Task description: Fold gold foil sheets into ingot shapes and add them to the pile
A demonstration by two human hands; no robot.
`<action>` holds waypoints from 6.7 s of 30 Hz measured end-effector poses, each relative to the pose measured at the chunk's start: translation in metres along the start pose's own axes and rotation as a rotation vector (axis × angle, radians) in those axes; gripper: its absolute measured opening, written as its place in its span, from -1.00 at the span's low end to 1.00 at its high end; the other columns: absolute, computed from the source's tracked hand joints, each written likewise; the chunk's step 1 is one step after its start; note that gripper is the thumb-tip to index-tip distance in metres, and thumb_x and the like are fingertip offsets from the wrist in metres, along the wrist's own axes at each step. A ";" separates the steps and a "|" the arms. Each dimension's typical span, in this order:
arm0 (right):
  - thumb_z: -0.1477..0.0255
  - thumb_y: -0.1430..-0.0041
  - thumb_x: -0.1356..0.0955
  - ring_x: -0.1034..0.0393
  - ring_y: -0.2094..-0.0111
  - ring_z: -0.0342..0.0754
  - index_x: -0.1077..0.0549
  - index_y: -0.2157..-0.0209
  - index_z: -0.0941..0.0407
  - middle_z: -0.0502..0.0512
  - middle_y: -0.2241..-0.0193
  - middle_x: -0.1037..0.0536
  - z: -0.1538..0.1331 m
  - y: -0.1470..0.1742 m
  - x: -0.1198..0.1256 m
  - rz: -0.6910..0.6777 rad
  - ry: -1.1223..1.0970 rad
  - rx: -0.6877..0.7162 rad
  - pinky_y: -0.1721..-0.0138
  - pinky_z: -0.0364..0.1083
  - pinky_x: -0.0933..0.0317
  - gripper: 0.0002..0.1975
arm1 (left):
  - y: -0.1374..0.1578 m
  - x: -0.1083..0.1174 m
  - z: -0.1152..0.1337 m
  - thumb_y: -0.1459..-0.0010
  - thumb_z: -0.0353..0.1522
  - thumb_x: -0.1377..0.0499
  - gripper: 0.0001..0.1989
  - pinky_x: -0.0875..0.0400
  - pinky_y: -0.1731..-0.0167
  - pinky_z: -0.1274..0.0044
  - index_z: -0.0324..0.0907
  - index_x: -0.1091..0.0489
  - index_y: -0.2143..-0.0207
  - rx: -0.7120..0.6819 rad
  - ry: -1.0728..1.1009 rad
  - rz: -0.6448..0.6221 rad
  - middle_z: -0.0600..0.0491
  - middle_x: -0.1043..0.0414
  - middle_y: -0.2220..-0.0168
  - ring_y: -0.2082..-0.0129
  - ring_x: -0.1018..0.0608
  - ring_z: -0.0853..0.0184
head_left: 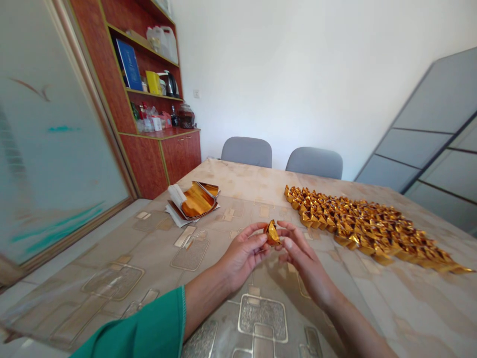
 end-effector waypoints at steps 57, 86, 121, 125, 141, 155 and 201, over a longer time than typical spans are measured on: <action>0.33 -0.25 -0.35 -0.32 0.25 0.14 -0.46 0.34 0.12 0.14 0.38 -0.48 -0.002 -0.012 0.147 0.491 1.930 0.405 0.26 0.00 0.01 -0.85 | 0.004 -0.008 0.010 -0.02 -0.39 -0.20 -0.84 -0.31 0.40 0.57 -0.25 -0.46 0.31 -0.168 -0.737 -0.018 0.02 -0.50 0.35 0.46 -0.45 0.42; 0.63 -0.14 -0.33 -0.37 0.34 -0.08 -0.48 0.41 0.12 0.00 0.44 -0.52 0.013 -0.006 -0.031 -0.281 0.858 0.331 0.25 -0.11 -0.16 -0.85 | -0.022 0.096 0.129 -0.29 -0.41 0.07 -0.62 -0.45 0.26 0.36 -0.24 -0.56 0.20 -0.196 -2.380 0.712 -0.23 -0.59 0.18 0.13 -0.60 0.02; 0.19 -0.19 -0.36 -0.37 0.40 -0.09 -0.41 0.07 0.07 0.04 0.35 -0.54 0.012 -0.016 -0.022 -0.076 0.199 0.005 0.33 -0.09 -0.26 -0.66 | 0.014 0.035 0.109 -0.23 -0.41 -0.04 -0.87 -0.35 -0.09 0.35 -0.18 -0.37 0.32 -1.293 -1.976 0.371 -0.13 -0.51 0.01 -0.05 -0.50 0.16; 0.01 -0.15 -0.36 -0.46 0.30 -0.03 -0.27 -0.09 0.01 0.15 0.18 -0.55 0.010 -0.016 -0.017 -0.020 -0.154 -0.216 0.23 0.00 -0.35 -0.43 | 0.017 0.017 0.064 -0.17 -0.52 -0.04 -0.86 -0.36 -0.13 0.31 -0.21 -0.37 0.37 -1.302 -2.032 -0.169 -0.18 -0.41 -0.14 -0.16 -0.42 0.16; 0.25 0.04 -0.48 -0.48 0.42 0.01 -0.51 0.34 0.08 0.06 0.43 -0.61 0.022 -0.020 -0.008 0.024 -0.084 -0.249 0.36 -0.02 -0.37 -0.75 | 0.020 0.014 0.021 -0.30 -0.37 -0.12 -0.87 -0.41 -0.05 0.42 -0.17 -0.45 0.19 -0.981 -1.792 -0.510 -0.01 -0.52 0.06 0.03 -0.52 0.28; 0.39 -0.26 -0.33 -0.41 0.07 0.13 -0.51 0.33 0.02 0.15 0.09 -0.58 -0.006 -0.017 0.003 0.014 0.684 0.637 0.04 0.11 -0.24 -0.89 | 0.008 0.035 0.057 -0.12 -0.46 -0.19 -0.77 -0.48 0.18 0.36 -0.14 -0.46 0.15 -0.951 -1.521 -0.094 -0.09 -0.44 0.00 0.04 -0.50 0.16; 0.48 -0.30 -0.33 -0.37 0.36 -0.02 -0.44 0.43 0.10 0.04 0.43 -0.48 0.028 0.001 0.031 -0.130 1.146 0.192 0.33 -0.09 -0.19 -0.81 | 0.043 0.025 -0.002 -0.24 -0.08 -0.15 -0.29 0.04 -0.32 0.16 -0.24 -0.10 -0.31 -0.568 -2.112 -0.644 -0.18 -0.13 -0.33 -0.34 -0.17 0.07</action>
Point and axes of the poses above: each hand's wrist, its own y-axis away from the middle knuckle, its own x-axis out of the back of the hand, z = x × y, the point moved 2 cm from there along -y, towards the middle knuckle
